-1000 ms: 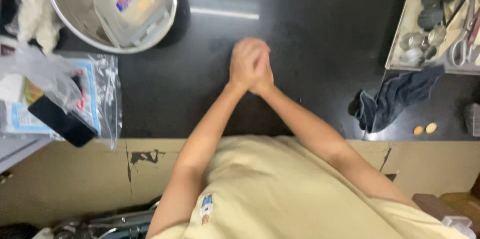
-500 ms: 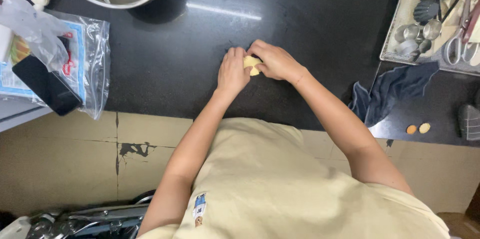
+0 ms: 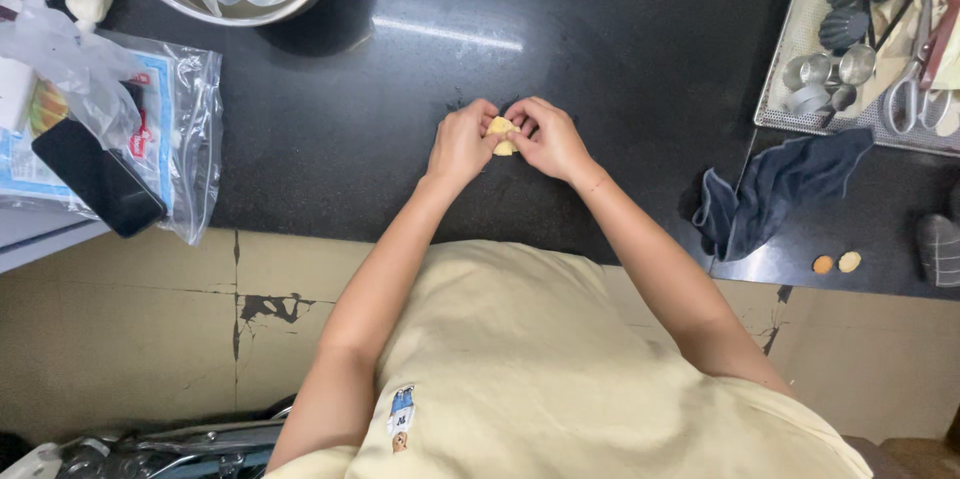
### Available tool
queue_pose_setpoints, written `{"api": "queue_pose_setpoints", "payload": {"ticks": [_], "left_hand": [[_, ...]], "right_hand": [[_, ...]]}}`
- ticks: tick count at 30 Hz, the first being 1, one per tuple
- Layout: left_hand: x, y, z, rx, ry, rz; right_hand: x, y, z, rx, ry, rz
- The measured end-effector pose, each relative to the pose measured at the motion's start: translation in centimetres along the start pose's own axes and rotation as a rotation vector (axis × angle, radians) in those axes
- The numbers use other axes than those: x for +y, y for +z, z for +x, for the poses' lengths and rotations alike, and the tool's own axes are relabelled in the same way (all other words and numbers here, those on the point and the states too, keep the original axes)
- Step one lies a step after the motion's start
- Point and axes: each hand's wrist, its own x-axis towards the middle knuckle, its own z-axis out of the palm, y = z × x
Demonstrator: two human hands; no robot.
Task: The person washes and dries their hands, then retrieves a small piece of dough from a container. They flatten the dough on a countertop, spray it with liquid, and continue shaping it by hand. Finally, they measure the flattened dough with a ruler.
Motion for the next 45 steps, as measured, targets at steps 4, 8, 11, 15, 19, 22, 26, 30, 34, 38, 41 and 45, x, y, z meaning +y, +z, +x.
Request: {"api": "queue_pose_setpoints", "payload": {"ticks": [4,8,11,15,19,22,26,30,34,38,41,45], "left_hand": [[0.2,0.6,-0.5,0.017,0.332,0.219],[-0.6,1.4,-2.1,0.028,0.633,0.371],[-1.5,1.0,-3.1,0.081,0.837,0.442],[-1.9,1.0,-4.4,0.057,0.875,0.502],[-1.5,1.3,-5.8,0.084,0.783,0.483],[-1.2,0.1,-6.3,-0.053,0.610,0.395],[-0.7,-2.8,-4.4,-0.210,0.316,0.383],[1.4,-1.8,0.6,-0.129,0.531,0.366],[3.6,1.3,4.6,-0.241,0.776,0.390],[3.0,1.6,4.8,-0.436,0.595,0.527],[1.8,2.0,4.9,-0.445,0.610,0.531],[0.7,2.5,5.9,-0.486,0.637,0.522]], "right_hand": [[1.0,0.2,-1.5,0.043,0.003,0.076],[1.9,0.6,-3.8,0.167,-0.144,-0.074],[1.9,0.1,-4.9,0.165,-0.290,-0.239],[0.8,-0.9,-4.1,0.098,-0.309,-0.313],[-1.0,1.1,-0.5,0.317,-0.227,-0.239],[-2.0,3.8,2.1,0.376,-0.199,-0.289],[-2.8,5.2,3.3,0.308,-0.180,-0.504],[-3.2,4.9,3.6,0.163,-0.081,-0.759],[-3.3,4.8,4.1,0.099,-0.031,-0.733],[-2.8,5.2,4.3,0.100,-0.013,-0.829],[-2.3,5.3,4.5,0.042,0.065,-0.740],[-2.0,5.1,5.0,0.096,0.042,-0.712]]}}
